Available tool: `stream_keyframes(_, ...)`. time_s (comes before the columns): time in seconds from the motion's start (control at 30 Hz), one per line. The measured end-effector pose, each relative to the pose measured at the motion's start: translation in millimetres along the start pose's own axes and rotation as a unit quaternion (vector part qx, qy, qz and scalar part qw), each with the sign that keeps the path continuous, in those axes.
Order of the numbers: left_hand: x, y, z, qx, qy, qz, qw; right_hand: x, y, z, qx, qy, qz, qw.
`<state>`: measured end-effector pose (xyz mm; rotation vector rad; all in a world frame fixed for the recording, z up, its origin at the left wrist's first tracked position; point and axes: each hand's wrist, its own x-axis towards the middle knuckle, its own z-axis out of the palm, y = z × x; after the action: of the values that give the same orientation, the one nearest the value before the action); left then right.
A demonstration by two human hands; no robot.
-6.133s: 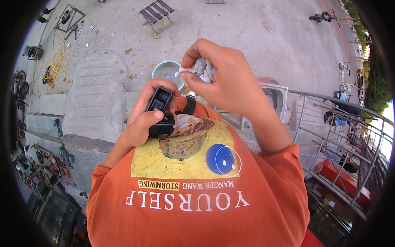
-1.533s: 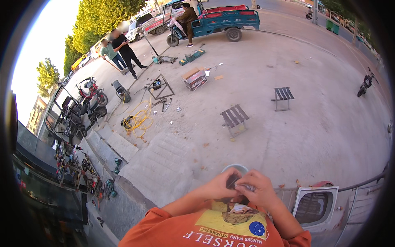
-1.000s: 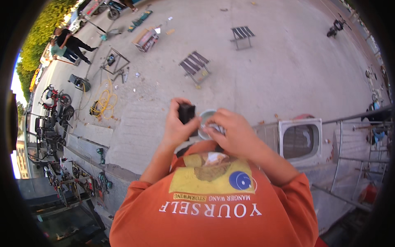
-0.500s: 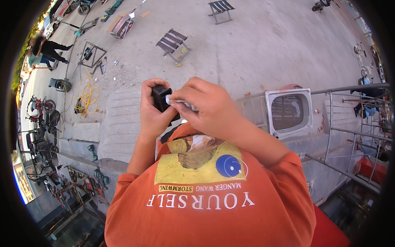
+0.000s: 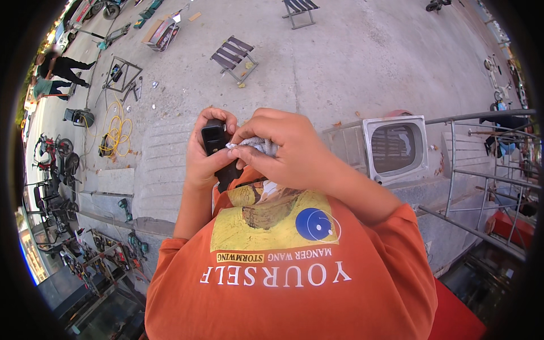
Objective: The person wipes a small black electronic component with a white cloth, repeatedly rotating it to clean different sides. The person periodically dips the cloth into a sink to wet it and continues wiping the component throughout the clip.
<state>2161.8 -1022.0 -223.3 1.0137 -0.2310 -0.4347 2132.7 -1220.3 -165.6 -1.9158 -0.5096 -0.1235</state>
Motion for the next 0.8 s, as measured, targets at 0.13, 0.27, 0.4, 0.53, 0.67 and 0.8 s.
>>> stream_keyframes(0.13,-4.2,2.0,-8.3,-0.085,-0.040,-0.034,0.995,-0.3,-12.1,-1.0,0.032,0.032,-0.019,0.999)
stream_keyframes(0.27,-0.9,-1.7,-6.6,-0.056,-0.089,0.031,0.994,1.9,-20.7,4.8,-0.009,0.033,-0.056,0.998)
stream_keyframes(0.4,-4.0,2.5,9.2,0.094,-0.035,0.071,0.992,6.8,-24.5,17.4,-0.140,0.035,-0.088,0.986)
stream_keyframes(0.53,-8.0,-1.2,6.3,0.170,-0.007,0.076,0.982,0.5,-19.8,23.7,-0.133,0.020,-0.053,0.989)
stream_keyframes(0.67,-7.0,-3.1,8.6,0.235,0.023,0.024,0.971,3.9,0.4,11.6,-0.091,-0.049,-0.012,0.995)
stream_keyframes(0.8,-3.3,-9.4,12.3,0.162,0.012,0.031,0.986,2.3,7.0,0.2,-0.031,-0.080,0.002,0.996)
